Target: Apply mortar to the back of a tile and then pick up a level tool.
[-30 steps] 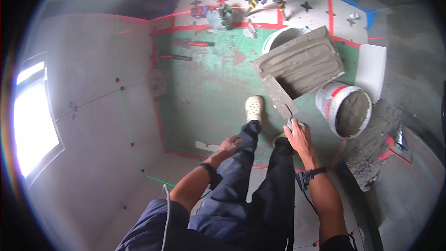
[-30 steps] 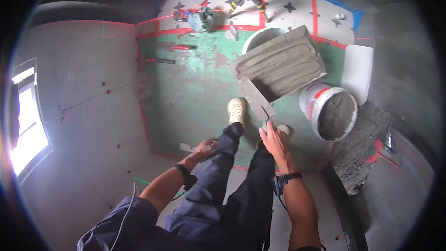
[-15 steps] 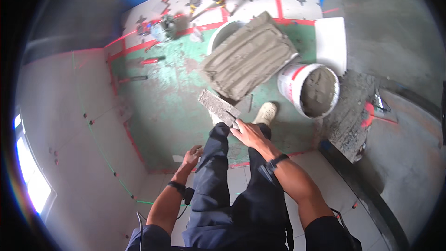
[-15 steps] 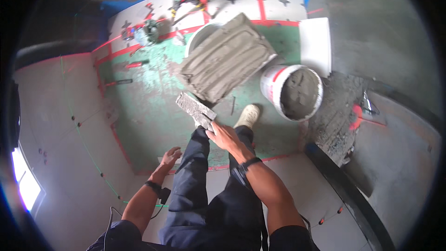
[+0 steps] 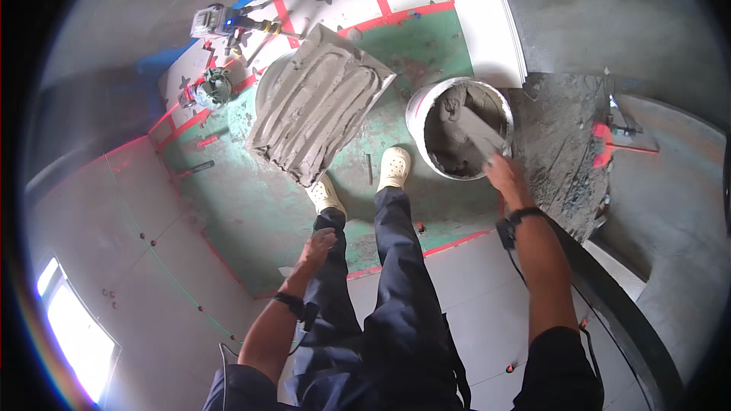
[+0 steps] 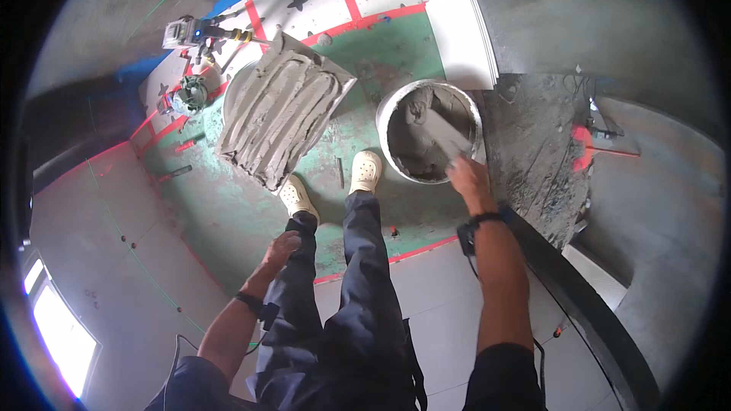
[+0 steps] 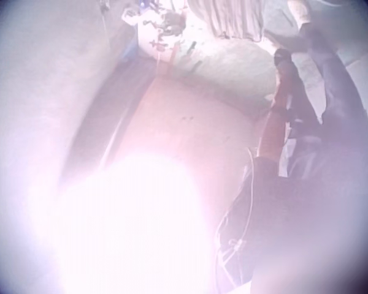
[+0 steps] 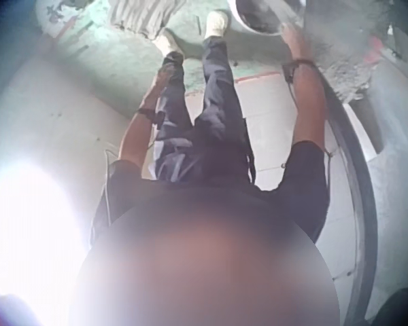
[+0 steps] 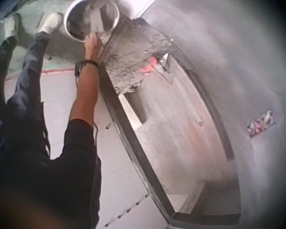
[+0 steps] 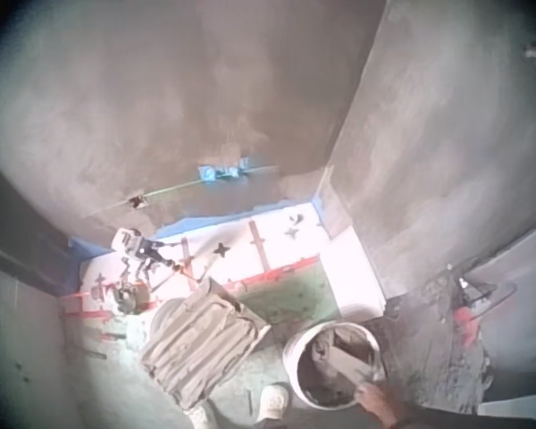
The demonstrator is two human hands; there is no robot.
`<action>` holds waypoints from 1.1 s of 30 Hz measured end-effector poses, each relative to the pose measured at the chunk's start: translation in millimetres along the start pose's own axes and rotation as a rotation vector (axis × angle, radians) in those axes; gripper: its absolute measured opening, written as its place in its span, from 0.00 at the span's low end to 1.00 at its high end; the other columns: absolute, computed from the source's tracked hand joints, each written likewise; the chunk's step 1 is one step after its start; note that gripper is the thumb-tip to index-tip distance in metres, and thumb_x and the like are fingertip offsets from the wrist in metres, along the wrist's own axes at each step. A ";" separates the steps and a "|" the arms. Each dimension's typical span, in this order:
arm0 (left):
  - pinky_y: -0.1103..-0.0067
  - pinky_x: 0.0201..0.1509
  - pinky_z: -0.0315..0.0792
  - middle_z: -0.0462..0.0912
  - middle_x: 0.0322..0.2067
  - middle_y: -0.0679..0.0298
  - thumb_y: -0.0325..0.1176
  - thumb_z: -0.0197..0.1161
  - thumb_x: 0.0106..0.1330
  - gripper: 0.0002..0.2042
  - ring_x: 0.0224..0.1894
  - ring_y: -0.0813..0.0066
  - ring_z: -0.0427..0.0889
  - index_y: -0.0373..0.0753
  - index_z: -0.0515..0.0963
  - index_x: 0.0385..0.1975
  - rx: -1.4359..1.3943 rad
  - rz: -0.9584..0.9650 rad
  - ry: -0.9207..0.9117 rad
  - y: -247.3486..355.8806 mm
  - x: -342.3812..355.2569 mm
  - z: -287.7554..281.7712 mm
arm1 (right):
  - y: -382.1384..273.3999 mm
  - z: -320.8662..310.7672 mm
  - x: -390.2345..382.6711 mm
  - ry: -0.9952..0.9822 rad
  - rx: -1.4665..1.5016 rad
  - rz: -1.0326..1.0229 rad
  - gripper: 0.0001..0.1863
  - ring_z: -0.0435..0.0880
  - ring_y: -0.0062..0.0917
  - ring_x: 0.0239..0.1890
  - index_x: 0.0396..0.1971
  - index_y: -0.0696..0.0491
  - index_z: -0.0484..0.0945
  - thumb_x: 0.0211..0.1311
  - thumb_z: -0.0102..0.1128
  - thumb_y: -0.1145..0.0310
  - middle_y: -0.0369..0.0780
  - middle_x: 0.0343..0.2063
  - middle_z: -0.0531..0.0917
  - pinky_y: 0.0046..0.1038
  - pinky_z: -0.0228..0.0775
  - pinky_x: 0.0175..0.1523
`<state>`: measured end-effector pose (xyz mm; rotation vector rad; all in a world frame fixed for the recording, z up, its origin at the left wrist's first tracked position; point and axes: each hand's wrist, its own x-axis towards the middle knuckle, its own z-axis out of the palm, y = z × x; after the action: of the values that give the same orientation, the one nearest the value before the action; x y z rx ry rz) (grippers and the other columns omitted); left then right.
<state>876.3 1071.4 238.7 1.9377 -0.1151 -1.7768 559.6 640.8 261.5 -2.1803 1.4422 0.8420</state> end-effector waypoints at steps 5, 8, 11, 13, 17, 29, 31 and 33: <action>0.74 0.49 0.71 0.80 0.43 0.52 0.39 0.54 0.64 0.19 0.44 0.66 0.80 0.34 0.73 0.51 0.042 0.141 -0.064 33.0 3.3 70.3 | -81.1 42.0 27.9 -0.091 0.263 -0.085 0.21 0.80 0.48 0.42 0.37 0.60 0.76 0.55 0.56 0.55 0.54 0.37 0.80 0.44 0.71 0.47; 0.73 0.51 0.71 0.79 0.46 0.50 0.39 0.53 0.64 0.20 0.47 0.61 0.80 0.33 0.73 0.52 0.071 0.087 -0.065 71.0 13.9 102.4 | -32.8 50.6 22.9 0.046 0.473 -0.078 0.26 0.78 0.50 0.44 0.42 0.62 0.75 0.56 0.55 0.53 0.57 0.38 0.79 0.42 0.70 0.49; 0.73 0.51 0.71 0.79 0.46 0.49 0.40 0.53 0.64 0.21 0.47 0.61 0.80 0.33 0.73 0.51 0.059 0.073 -0.021 64.7 4.1 101.5 | -1.7 67.6 19.6 -0.034 0.703 -0.014 0.31 0.77 0.52 0.46 0.48 0.63 0.73 0.56 0.56 0.50 0.59 0.39 0.79 0.42 0.69 0.50; 0.73 0.50 0.71 0.80 0.45 0.51 0.42 0.53 0.64 0.20 0.47 0.61 0.80 0.34 0.74 0.50 0.190 0.166 0.105 20.1 -21.5 54.6 | -64.0 32.3 1.0 -0.038 0.583 -0.162 0.31 0.77 0.51 0.47 0.48 0.62 0.73 0.56 0.55 0.49 0.59 0.40 0.78 0.42 0.69 0.50; 0.72 0.50 0.72 0.80 0.46 0.55 0.44 0.52 0.65 0.19 0.47 0.61 0.79 0.39 0.75 0.49 0.217 0.095 0.104 32.8 10.3 74.1 | 19.2 65.8 53.9 0.017 0.359 -0.020 0.27 0.79 0.47 0.46 0.49 0.59 0.75 0.53 0.58 0.55 0.55 0.41 0.80 0.42 0.68 0.54; 0.67 0.55 0.69 0.78 0.48 0.53 0.53 0.51 0.63 0.25 0.53 0.56 0.76 0.43 0.72 0.53 0.181 -0.085 0.159 25.2 -9.1 76.1 | -11.2 50.7 9.1 0.196 0.533 -0.264 0.20 0.74 0.37 0.28 0.40 0.64 0.71 0.60 0.54 0.59 0.49 0.25 0.74 0.37 0.66 0.34; 0.67 0.54 0.69 0.77 0.49 0.53 0.51 0.51 0.63 0.25 0.53 0.56 0.76 0.42 0.71 0.54 0.180 0.010 0.118 37.4 -0.6 84.7 | -7.5 24.3 -13.4 -0.097 0.644 -0.046 0.24 0.76 0.49 0.41 0.46 0.66 0.71 0.60 0.54 0.59 0.58 0.37 0.78 0.42 0.67 0.45; 0.68 0.55 0.69 0.77 0.50 0.54 0.50 0.51 0.64 0.23 0.53 0.56 0.75 0.42 0.71 0.54 0.230 0.124 0.131 40.3 10.0 90.8 | 1.9 23.0 -29.3 0.178 0.539 -0.232 0.17 0.76 0.36 0.26 0.34 0.63 0.71 0.59 0.54 0.61 0.47 0.22 0.75 0.38 0.67 0.34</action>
<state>802.1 1004.9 244.7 2.1504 -0.4010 -1.6102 543.3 674.3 264.1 -1.9772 1.2726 0.1517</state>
